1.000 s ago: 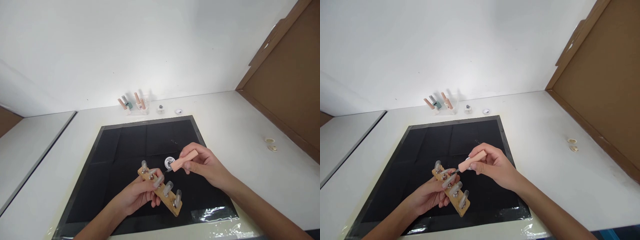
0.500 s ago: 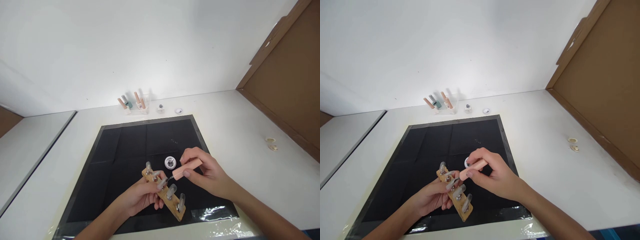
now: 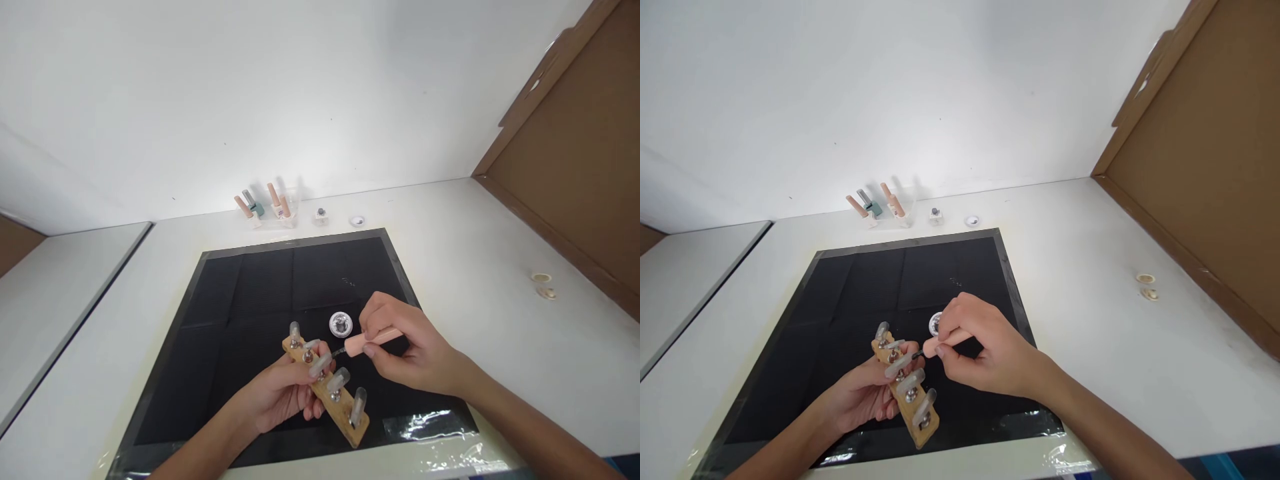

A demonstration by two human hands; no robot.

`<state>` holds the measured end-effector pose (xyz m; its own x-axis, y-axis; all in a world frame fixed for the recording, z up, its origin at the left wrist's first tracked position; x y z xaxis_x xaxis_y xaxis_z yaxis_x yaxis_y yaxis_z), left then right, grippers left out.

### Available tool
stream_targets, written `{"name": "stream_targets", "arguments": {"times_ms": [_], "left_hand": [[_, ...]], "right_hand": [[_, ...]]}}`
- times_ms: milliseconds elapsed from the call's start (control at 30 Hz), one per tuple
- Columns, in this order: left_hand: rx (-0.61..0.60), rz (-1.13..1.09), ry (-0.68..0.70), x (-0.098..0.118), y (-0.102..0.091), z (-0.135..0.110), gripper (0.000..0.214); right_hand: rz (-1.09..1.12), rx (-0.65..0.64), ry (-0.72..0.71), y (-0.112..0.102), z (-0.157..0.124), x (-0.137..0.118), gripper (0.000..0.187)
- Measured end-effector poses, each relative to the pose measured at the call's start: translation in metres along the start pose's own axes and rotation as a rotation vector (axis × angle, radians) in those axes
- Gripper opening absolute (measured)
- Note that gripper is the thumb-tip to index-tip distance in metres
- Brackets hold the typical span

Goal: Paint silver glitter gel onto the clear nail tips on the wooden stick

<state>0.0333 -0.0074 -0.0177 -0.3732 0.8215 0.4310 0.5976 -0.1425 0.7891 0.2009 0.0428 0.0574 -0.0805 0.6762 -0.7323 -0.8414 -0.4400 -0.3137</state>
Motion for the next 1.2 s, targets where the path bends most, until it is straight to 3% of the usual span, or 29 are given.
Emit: {"name": "stream_targets", "arguments": {"times_ms": [200, 333, 433, 567, 767, 933, 1067, 1200], "left_hand": [[-0.015, -0.027, 0.001, 0.0015, 0.0015, -0.0003, 0.020], [-0.019, -0.029, -0.007, 0.0013, 0.0013, -0.0008, 0.021], [-0.013, -0.031, -0.007, 0.0011, 0.0012, -0.0009, 0.021], [-0.015, -0.015, -0.007, 0.0007, 0.0008, -0.0006, 0.022], [0.003, 0.004, -0.013, -0.0002, 0.0001, -0.0014, 0.024], [-0.036, 0.006, 0.001, 0.0002, 0.0016, -0.0012, 0.020], [-0.051, 0.019, -0.010, -0.0005, 0.0008, -0.0009, 0.022], [-0.037, 0.050, -0.006, 0.0001, 0.0023, -0.0019, 0.024]], "right_hand": [[0.110, -0.001, 0.041, 0.0016, -0.0027, 0.0020, 0.019], [0.021, -0.039, 0.003, 0.0026, 0.0001, 0.0003, 0.020], [-0.033, 0.007, -0.046, -0.0011, 0.0020, 0.0002, 0.022], [0.055, 0.064, -0.033, -0.0024, 0.0000, 0.0028, 0.019], [0.060, -0.008, -0.052, 0.0037, -0.0008, -0.0001, 0.020], [0.053, 0.061, -0.015, -0.0031, -0.0012, 0.0029, 0.022], [0.139, 0.023, -0.017, -0.0011, -0.0033, 0.0034, 0.018], [0.077, 0.031, 0.051, -0.0020, -0.0028, 0.0065, 0.020]]}}
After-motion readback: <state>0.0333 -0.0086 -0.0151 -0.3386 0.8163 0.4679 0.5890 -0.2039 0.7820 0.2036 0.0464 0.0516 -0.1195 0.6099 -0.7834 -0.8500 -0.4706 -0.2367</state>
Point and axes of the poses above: each hand's wrist, its own z-axis towards the middle knuckle, its own y-axis out of the palm, x = y × z, the point moved 4 cm from there along z, towards the middle knuckle, and after that the axes turned 8 degrees about -y, right-handed, at the moved point
